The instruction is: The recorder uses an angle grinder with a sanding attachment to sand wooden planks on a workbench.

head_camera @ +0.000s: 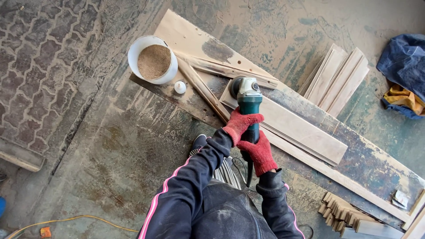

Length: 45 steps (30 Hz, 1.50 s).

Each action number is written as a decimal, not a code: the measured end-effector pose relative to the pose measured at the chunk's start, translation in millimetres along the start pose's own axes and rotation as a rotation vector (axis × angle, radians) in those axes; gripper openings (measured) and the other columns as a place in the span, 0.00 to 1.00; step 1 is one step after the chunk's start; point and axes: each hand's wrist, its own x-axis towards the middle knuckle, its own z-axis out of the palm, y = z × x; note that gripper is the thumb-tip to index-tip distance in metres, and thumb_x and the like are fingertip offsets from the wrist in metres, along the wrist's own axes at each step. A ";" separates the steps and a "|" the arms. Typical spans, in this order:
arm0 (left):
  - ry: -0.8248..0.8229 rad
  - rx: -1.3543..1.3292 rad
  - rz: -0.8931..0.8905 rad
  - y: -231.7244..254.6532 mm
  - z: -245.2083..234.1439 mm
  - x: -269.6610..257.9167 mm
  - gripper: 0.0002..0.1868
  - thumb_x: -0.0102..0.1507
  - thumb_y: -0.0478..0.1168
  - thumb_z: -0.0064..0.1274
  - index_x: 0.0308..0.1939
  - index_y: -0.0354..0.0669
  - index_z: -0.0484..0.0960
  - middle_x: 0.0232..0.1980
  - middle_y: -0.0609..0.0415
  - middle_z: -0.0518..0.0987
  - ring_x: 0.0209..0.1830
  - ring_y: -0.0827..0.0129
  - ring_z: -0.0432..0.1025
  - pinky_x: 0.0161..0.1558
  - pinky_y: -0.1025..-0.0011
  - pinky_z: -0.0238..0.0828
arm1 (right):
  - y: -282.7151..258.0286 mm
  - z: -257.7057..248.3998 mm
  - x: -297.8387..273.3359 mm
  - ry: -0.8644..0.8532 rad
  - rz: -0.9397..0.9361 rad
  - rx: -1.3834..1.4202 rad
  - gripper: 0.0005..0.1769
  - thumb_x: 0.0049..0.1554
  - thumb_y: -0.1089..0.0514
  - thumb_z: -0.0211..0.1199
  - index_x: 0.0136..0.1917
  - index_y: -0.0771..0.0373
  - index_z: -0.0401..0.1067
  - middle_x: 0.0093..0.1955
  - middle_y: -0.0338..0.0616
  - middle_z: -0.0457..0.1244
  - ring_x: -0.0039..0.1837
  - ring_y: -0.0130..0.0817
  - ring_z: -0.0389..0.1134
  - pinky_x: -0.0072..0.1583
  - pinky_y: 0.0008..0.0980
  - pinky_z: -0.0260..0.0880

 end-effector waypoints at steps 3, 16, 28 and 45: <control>-0.009 0.038 -0.002 -1.4 13.7 -6.0 0.34 0.38 0.36 0.78 0.46 0.37 0.81 0.30 0.43 0.80 0.30 0.55 0.80 0.35 0.58 0.79 | -0.1 -8.5 -4.4 0.000 0.034 0.070 0.29 0.31 0.65 0.81 0.43 0.68 0.68 0.28 0.59 0.62 0.29 0.48 0.69 0.31 0.45 0.74; -0.036 0.195 -0.011 -13.8 25.7 -3.4 0.38 0.34 0.43 0.81 0.48 0.43 0.82 0.35 0.46 0.83 0.38 0.52 0.81 0.45 0.58 0.80 | 19.9 -17.0 3.3 0.003 0.015 0.194 0.29 0.34 0.68 0.81 0.44 0.70 0.66 0.27 0.63 0.62 0.27 0.52 0.68 0.28 0.52 0.74; -0.202 0.345 -0.161 -49.6 80.1 -37.1 0.39 0.34 0.42 0.78 0.49 0.43 0.81 0.38 0.46 0.83 0.43 0.52 0.80 0.49 0.60 0.78 | 61.3 -67.5 -10.3 0.176 0.091 0.297 0.28 0.36 0.67 0.79 0.46 0.70 0.65 0.29 0.64 0.62 0.29 0.56 0.69 0.31 0.55 0.74; -0.067 0.144 -0.054 -10.2 27.3 -12.0 0.31 0.37 0.37 0.77 0.43 0.41 0.83 0.29 0.47 0.80 0.31 0.57 0.80 0.37 0.60 0.79 | 33.4 -22.6 5.9 0.043 0.029 0.185 0.30 0.33 0.66 0.82 0.45 0.69 0.68 0.28 0.61 0.62 0.28 0.51 0.69 0.31 0.52 0.75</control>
